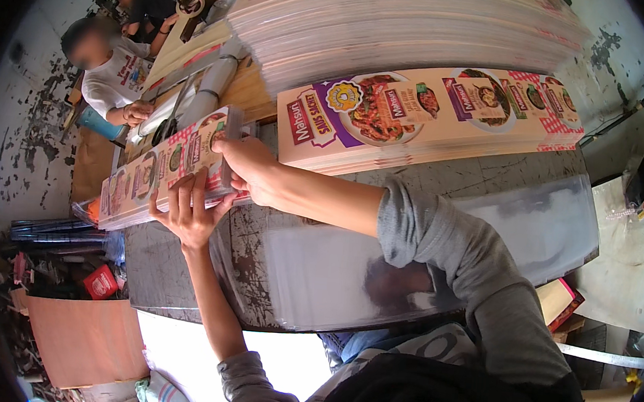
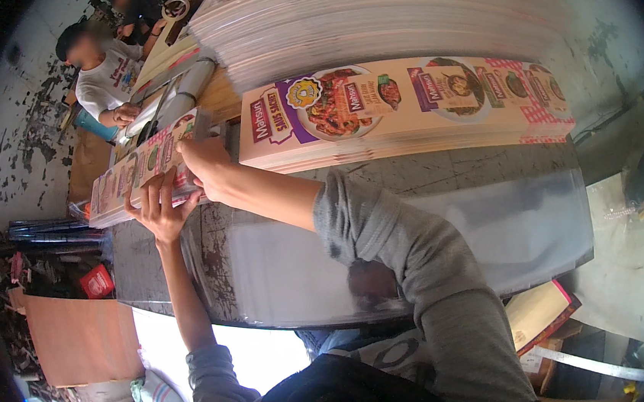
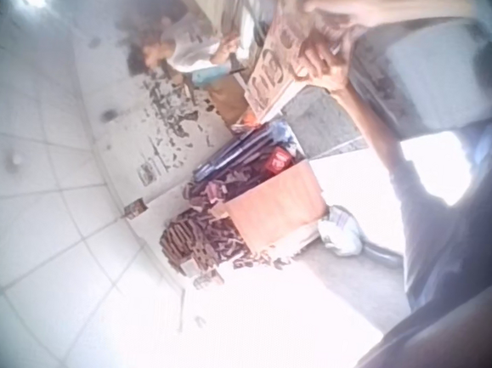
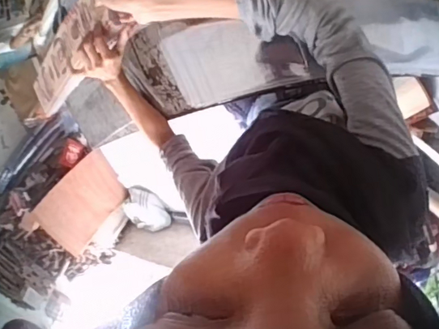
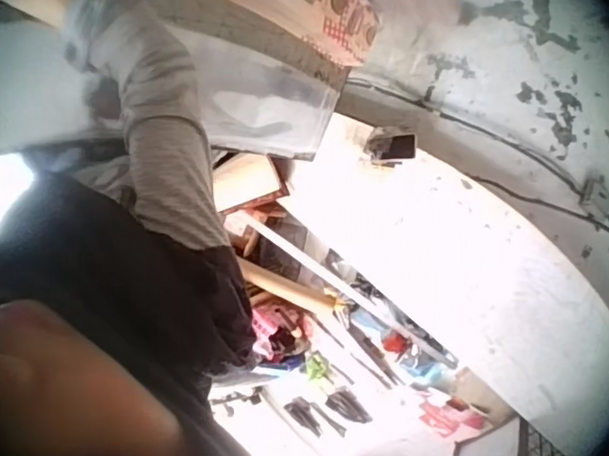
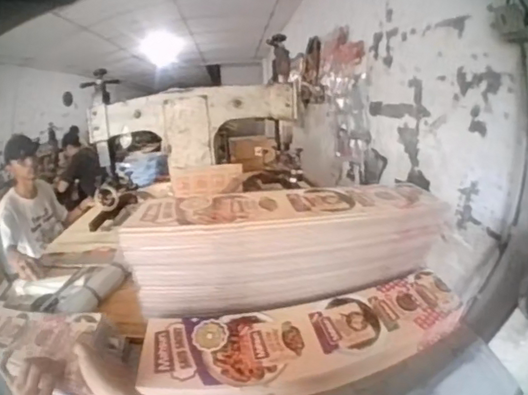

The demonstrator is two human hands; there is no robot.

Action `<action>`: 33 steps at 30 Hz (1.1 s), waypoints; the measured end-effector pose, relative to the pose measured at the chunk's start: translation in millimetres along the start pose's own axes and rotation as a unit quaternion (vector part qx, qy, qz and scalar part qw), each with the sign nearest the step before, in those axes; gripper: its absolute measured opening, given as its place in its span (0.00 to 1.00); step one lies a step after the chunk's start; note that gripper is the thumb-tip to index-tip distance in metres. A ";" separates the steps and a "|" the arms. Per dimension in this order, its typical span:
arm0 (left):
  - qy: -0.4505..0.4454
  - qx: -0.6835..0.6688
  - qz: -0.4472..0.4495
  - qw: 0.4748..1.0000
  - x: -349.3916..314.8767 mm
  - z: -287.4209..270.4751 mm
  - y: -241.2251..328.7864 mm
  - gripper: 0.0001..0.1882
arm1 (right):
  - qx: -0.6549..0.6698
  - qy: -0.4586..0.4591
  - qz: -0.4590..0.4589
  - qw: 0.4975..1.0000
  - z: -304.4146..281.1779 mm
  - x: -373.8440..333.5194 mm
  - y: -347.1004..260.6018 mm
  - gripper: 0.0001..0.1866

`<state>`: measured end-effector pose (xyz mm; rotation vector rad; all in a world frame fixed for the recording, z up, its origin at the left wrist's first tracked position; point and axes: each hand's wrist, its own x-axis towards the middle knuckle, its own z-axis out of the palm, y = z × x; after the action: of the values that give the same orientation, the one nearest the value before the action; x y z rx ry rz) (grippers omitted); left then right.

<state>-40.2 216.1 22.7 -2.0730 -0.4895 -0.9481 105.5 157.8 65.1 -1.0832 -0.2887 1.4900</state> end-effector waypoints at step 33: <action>0.250 -0.779 -0.533 0.214 -61.4 7.7 -74.7 0.28 | -0.068 -0.138 -0.283 0.947 -101.7 -140.8 -77.5 0.25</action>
<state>-121.9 266.8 10.0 -1.8897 -0.5751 -4.2669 211.3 13.5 129.7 -0.8007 -0.8372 1.1035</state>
